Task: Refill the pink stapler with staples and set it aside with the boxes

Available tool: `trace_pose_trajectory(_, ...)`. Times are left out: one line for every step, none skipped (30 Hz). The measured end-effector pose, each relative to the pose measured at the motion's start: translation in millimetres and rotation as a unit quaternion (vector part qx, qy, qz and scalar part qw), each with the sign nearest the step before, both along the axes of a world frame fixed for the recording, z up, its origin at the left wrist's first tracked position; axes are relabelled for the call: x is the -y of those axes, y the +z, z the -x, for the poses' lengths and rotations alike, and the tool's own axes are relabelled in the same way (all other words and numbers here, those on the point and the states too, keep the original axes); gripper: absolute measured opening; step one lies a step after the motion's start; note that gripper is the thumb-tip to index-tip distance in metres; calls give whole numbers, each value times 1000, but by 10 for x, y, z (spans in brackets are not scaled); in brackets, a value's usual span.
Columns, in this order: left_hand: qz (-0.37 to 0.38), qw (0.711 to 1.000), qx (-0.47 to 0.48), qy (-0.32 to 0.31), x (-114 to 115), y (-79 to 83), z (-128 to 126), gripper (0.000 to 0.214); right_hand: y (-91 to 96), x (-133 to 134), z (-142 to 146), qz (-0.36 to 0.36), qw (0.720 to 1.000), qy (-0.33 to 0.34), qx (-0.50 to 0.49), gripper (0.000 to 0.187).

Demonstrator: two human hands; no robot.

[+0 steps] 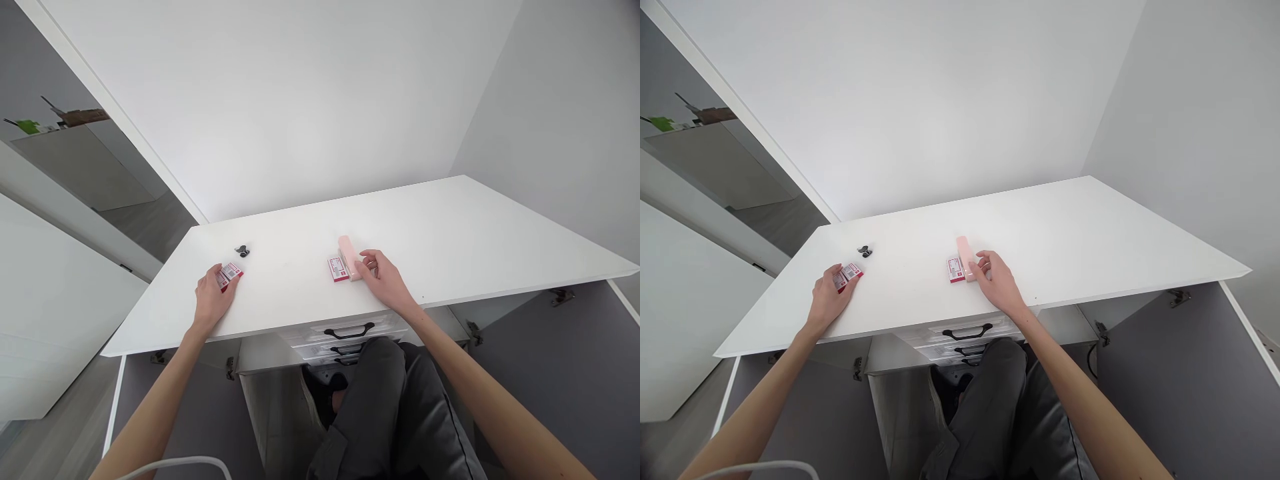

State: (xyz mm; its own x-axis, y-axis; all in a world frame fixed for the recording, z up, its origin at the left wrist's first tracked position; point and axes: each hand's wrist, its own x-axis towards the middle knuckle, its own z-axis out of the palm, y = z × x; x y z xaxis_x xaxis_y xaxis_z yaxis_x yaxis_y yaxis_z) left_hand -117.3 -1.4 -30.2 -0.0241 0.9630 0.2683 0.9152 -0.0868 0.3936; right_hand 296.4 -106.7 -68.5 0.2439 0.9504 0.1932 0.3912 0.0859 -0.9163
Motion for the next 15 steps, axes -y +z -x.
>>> trace_pose_trajectory(0, 1000, 5, -9, 13, -2, -4, 74, -1, 1, 0, 1, 1000, 0, 0, 48)
trace_pose_trajectory(1, 1000, 10, -17, 29, -2, -10, 74, -1, 1, 1, 1, 1000, 1, 0, 48)
trace_pose_trajectory(1, 1000, 14, -26, 46, -1, -18, 74, -1, 1, 2, 0, 1000, 1, 0, 47)
trace_pose_trajectory(1, 999, 16, -35, 64, 1, -30, 75, -1, 1, 2, 0, 1000, 1, 0, 47)
trace_pose_trajectory(1, 999, 17, -46, 81, 4, -47, 75, 0, 1, 3, -1, 1000, 1, 0, 47)
trace_pose_trajectory(1, 998, 18, -58, 100, 6, -70, 75, 1, 2, 4, -1, 1000, 1, 0, 46)
trace_pose_trajectory(1, 997, 20, -69, 120, 7, -102, 74, 2, 2, 4, 0, 1000, 2, 0, 46)
trace_pose_trajectory(2, 996, 23, -82, 141, 6, -144, 73, 4, 3, 5, 2, 1000, 2, 1, 46)
trace_pose_trajectory(4, 995, 28, -94, 165, 2, -197, 71, 4, 4, 6, 3, 1000, 1, 1, 46)
trace_pose_trajectory(6, 994, 34, -107, 192, -5, -263, 70, 5, 5, 8, 3, 1000, 1, 2, 46)
trace_pose_trajectory(9, 992, 41, -121, 219, -16, -343, 68, 5, 7, 9, 2, 1000, 1, 3, 46)
trace_pose_trajectory(11, 989, 47, -137, 248, -30, -436, 66, 4, 8, 10, 1, 1000, 0, 5, 46)
trace_pose_trajectory(15, 986, 51, -157, 276, -47, -542, 65, 2, 9, 11, 0, 1000, -1, 6, 47)
trace_pose_trajectory(17, 983, 57, -175, 304, -65, -658, 64, 0, 9, 11, -2, 1000, -2, 7, 47)
trace_pose_trajectory(21, 978, 62, -197, 330, -85, -782, 63, -3, 8, 10, -3, 1000, -2, 8, 46)
